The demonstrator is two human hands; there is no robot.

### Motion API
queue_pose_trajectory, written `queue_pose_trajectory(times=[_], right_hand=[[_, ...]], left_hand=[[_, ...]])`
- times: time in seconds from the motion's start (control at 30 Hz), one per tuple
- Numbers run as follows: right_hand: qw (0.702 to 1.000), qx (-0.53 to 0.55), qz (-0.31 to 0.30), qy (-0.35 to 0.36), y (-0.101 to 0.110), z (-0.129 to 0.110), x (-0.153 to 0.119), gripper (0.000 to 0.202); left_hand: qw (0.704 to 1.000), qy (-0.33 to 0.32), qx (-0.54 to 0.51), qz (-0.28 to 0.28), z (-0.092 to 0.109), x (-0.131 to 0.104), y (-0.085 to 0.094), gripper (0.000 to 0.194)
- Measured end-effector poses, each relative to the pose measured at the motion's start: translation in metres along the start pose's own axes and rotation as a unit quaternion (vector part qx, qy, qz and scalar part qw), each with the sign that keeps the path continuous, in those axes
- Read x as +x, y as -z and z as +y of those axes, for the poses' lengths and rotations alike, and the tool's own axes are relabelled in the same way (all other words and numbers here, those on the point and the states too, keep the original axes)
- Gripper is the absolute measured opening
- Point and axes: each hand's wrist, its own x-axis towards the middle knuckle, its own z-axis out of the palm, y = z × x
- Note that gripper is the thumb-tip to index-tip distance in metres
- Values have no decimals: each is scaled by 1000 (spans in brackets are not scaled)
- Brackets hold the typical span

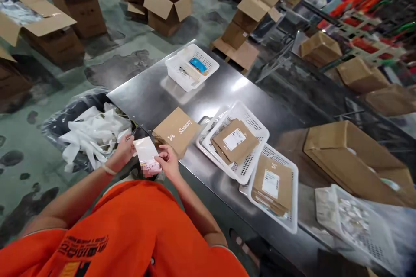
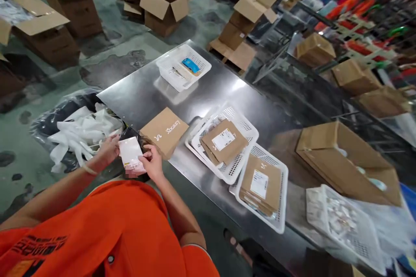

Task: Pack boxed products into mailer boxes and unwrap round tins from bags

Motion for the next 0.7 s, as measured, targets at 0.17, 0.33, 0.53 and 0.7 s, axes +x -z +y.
queue_pose_trajectory(times=[0.17, 0.33, 0.53, 0.7], right_hand=[[1000, 13, 25, 7, -7, -5, 10, 29], [999, 23, 23, -22, -6, 1, 14, 29], [981, -102, 108, 123, 5, 8, -2, 15], [940, -181, 242, 160, 46, -12, 39, 14]], left_hand=[[977, -51, 85, -191, -26, -22, 13, 87], [961, -64, 172, -204, -22, -23, 5, 61], [945, -76, 254, -191, -9, -8, -14, 60], [906, 11, 254, -337, -13, 8, -16, 48]])
